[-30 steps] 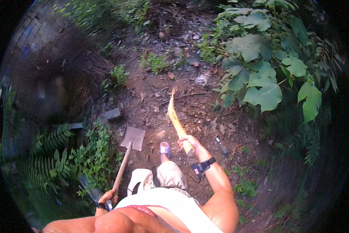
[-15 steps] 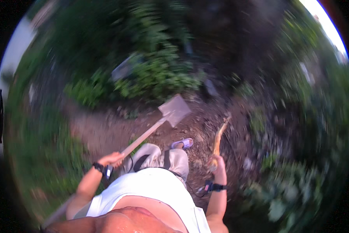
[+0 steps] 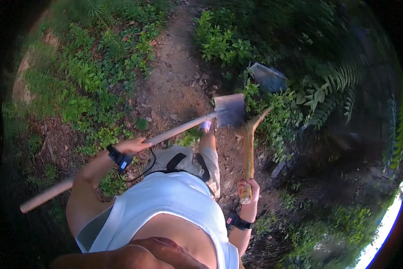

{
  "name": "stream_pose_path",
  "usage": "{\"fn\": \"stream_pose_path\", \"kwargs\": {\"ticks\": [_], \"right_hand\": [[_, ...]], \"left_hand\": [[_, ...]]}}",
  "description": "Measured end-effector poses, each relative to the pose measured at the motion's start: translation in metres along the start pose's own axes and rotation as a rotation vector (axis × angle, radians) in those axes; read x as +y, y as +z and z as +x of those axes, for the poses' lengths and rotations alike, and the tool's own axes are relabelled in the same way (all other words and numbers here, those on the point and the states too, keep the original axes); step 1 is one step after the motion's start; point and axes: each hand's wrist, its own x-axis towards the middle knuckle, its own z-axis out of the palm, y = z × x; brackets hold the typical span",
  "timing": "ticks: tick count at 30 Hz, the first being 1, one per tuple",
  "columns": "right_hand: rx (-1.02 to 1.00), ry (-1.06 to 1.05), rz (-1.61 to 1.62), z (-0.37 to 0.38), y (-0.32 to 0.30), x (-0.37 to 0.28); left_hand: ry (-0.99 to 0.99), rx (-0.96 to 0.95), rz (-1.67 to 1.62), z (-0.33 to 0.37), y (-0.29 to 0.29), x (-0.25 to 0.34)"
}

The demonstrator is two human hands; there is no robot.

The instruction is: The person sweeps dry leaves and debris into a pile using a broom, collects them with a shovel while walking along a path, and then carries the tools through a doorway into a room.

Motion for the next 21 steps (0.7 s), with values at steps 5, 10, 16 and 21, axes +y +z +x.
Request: {"fn": "stream_pose_path", "kwargs": {"ticks": [5,10,16,21], "right_hand": [[0.003,0.078,-0.148,0.101,0.121,-0.033],[-0.064,0.062,-0.59,0.201,0.271,-0.069],[-0.26,0.175,-0.486,0.298,0.468,-0.105],[-0.251,0.022,-0.861,0.391,0.596,-0.133]], "left_hand": [[-0.111,0.048,-0.291,-0.01,-0.073,0.025],[-0.146,0.218,-0.484,0.014,-0.133,0.025],[-0.301,0.361,-0.641,0.013,-0.271,0.105],[-0.296,0.455,-0.732,0.049,-0.366,0.136]]}}
